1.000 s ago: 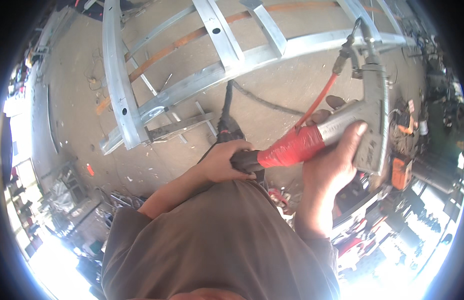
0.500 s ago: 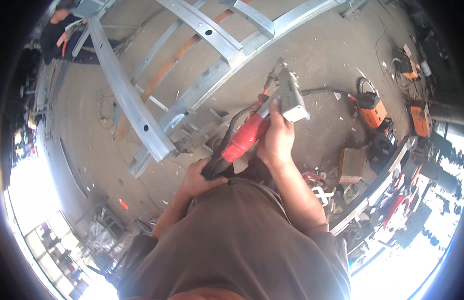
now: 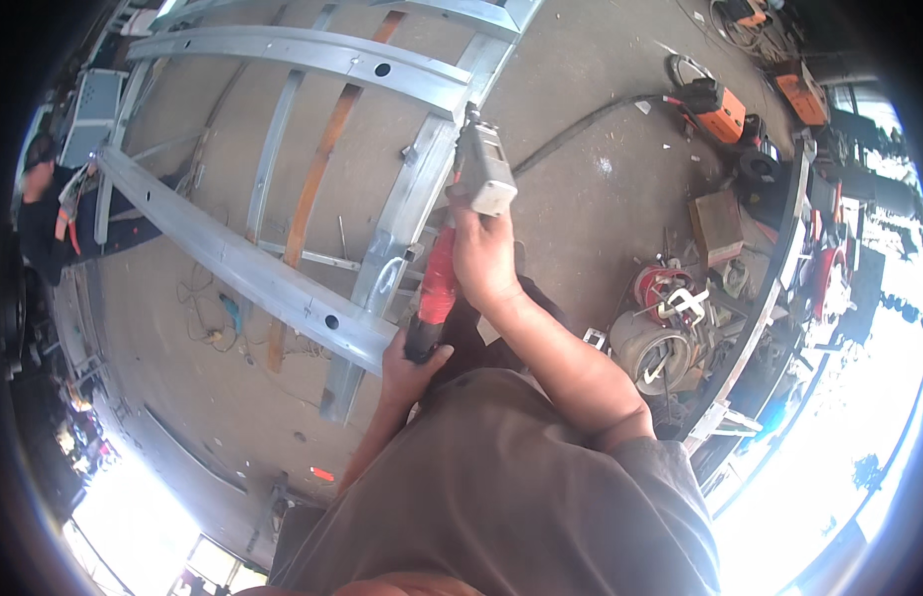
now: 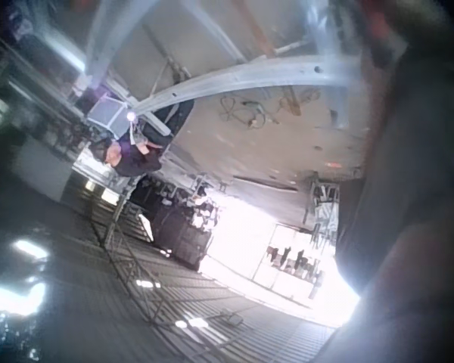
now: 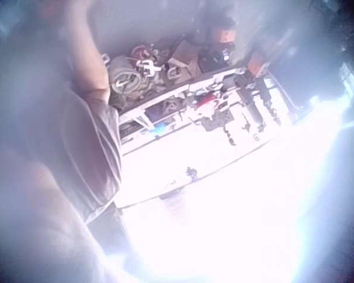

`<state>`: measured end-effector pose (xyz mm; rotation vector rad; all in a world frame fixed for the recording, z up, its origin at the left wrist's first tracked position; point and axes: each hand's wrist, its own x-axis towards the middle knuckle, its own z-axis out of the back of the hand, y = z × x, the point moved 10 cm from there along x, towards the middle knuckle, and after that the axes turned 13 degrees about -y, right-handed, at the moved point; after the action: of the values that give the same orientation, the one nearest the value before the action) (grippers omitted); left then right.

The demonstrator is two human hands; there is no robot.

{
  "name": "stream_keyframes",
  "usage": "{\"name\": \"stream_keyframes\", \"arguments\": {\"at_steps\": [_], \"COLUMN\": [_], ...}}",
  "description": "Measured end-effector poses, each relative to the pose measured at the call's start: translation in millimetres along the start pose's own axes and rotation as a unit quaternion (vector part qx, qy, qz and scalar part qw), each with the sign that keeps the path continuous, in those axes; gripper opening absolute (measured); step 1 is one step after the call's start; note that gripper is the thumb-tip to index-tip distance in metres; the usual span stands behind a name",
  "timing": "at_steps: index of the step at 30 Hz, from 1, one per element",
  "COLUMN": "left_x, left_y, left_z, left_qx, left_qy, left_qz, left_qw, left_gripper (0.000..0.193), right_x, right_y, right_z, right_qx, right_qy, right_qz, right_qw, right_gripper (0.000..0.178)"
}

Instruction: The person welds a metal frame structure using a handheld welding torch. They position the torch at various joints, apply welds, and move along the frame to join multiple sections. The person occasionally adjusts the frame and repositions the torch to continue welding different areas.

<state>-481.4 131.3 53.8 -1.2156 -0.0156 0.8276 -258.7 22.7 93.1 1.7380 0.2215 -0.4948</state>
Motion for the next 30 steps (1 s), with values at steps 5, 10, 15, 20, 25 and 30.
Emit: {"name": "stream_keyframes", "arguments": {"at_steps": [5, 10, 15, 20, 25, 30], "left_x": [22, 23, 26, 34, 35, 40], "left_y": [25, 15, -3, -17, -17, -22], "left_z": [3, -2, -4, -4, -6, -7], "left_qx": [0.065, 0.091, 0.105, 0.117, 0.128, 0.106], "left_qy": [0.011, 0.035, 0.048, 0.061, 0.098, 0.098], "left_qz": [0.083, 0.087, 0.056, 0.040, 0.115, 0.117], "left_qw": [0.994, 0.991, 0.992, 0.990, 0.980, 0.983], "left_gripper": [0.050, 0.048, 0.049, 0.050, 0.046, 0.047], "right_x": [6, 16, 25, 33, 37, 38], "right_y": [-6, -8, -3, 4, 0, -1], "right_z": [-21, -22, -9, -10, -16, -14], "right_qx": [-0.013, 0.021, 0.052, 0.051, 0.056, 0.044], "right_qy": [0.019, 0.027, 0.003, 0.003, 0.016, -0.008], "right_qz": [0.002, -0.028, -0.054, -0.046, -0.050, -0.046], "right_qw": [1.000, 0.999, 0.997, 0.998, 0.997, 0.998], "right_gripper": [0.050, 0.047, 0.035, 0.031, 0.039, 0.031]}}
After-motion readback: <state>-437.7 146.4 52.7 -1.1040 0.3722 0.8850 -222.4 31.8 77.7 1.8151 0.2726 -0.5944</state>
